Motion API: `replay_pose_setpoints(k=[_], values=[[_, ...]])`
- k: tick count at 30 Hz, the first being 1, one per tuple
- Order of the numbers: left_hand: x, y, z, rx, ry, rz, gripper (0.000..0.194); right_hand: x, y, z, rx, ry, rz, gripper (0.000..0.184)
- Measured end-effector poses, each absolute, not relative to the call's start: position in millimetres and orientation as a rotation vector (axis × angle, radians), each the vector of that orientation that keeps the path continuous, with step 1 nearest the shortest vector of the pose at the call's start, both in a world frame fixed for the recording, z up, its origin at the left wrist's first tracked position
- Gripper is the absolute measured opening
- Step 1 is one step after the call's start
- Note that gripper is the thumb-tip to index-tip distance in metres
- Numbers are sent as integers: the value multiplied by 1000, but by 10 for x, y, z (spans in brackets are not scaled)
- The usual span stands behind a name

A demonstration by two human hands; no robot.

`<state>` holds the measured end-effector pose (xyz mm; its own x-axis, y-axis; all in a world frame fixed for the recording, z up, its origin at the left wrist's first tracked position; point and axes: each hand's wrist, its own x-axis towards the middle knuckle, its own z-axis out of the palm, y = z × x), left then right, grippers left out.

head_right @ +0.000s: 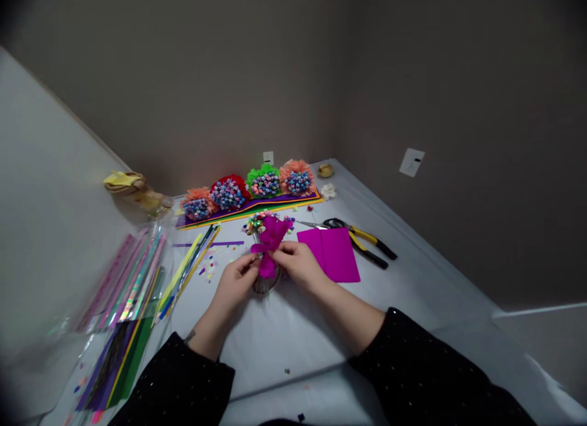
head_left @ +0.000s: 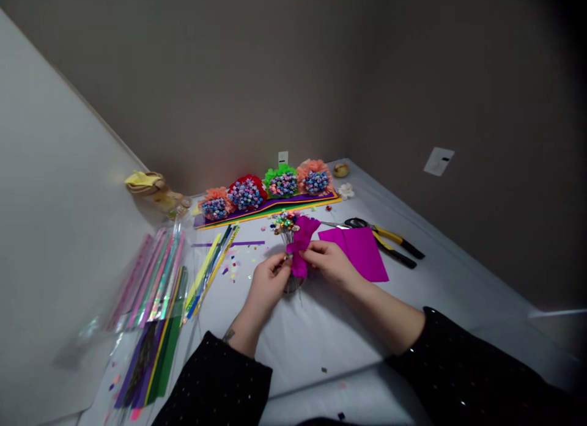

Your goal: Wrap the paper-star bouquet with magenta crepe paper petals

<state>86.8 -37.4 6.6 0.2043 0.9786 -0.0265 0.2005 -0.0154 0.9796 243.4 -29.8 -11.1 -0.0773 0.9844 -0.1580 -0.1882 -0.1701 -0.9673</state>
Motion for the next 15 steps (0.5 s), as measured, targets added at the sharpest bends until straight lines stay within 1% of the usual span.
replay_pose_setpoints(k=[2,5,10,15], values=[[864,-366,55,1436,1200,941,19,2428,-300,-109,-1147,-1018,1465,28],[841,-361,43,1465,1214,920,21,2418,-303,-112,-1148,-1014,1475,28],[799,-375,50,1675,1252,869,27,2410,-306,-109,-1166,-989,1473,29],[789,-410,72,1862,1352,862,28,2400,-316,-94,-1120,-922,1519,28]])
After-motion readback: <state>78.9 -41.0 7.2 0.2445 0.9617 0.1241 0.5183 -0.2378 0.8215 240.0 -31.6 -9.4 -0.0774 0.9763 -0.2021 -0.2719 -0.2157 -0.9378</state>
